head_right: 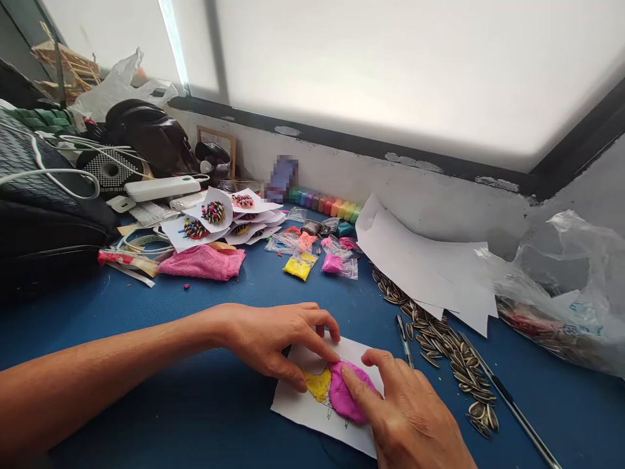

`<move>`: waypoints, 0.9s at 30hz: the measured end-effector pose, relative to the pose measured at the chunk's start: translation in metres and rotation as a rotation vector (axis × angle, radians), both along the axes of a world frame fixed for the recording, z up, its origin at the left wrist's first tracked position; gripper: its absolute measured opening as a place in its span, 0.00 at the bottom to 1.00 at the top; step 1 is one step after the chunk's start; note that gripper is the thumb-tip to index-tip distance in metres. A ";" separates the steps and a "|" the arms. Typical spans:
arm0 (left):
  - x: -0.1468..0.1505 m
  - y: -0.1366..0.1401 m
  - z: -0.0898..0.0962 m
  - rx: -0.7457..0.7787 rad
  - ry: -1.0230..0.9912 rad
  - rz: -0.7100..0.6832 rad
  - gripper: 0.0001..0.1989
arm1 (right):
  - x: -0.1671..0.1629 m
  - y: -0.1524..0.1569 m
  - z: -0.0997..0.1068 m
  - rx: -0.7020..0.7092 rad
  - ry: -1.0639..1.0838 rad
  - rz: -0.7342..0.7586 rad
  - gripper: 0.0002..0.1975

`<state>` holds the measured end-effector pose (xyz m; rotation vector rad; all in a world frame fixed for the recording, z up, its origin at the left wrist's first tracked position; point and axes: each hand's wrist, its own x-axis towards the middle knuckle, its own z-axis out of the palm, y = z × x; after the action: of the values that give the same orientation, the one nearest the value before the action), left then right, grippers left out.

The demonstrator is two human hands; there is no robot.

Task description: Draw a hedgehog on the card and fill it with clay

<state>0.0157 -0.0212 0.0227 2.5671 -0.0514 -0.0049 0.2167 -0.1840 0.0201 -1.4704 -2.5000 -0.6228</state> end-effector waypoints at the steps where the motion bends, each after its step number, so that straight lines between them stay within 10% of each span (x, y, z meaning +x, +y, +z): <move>1: 0.000 0.000 0.000 0.005 -0.001 -0.001 0.24 | -0.001 0.000 0.000 0.011 -0.002 0.001 0.25; 27: 0.003 -0.001 -0.006 -0.034 -0.001 0.033 0.28 | 0.000 0.001 -0.026 -0.084 0.093 -0.072 0.23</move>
<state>0.0184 -0.0219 0.0169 2.5339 -0.0088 0.0092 0.2169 -0.1830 -0.0062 -1.5860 -2.4404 -0.4546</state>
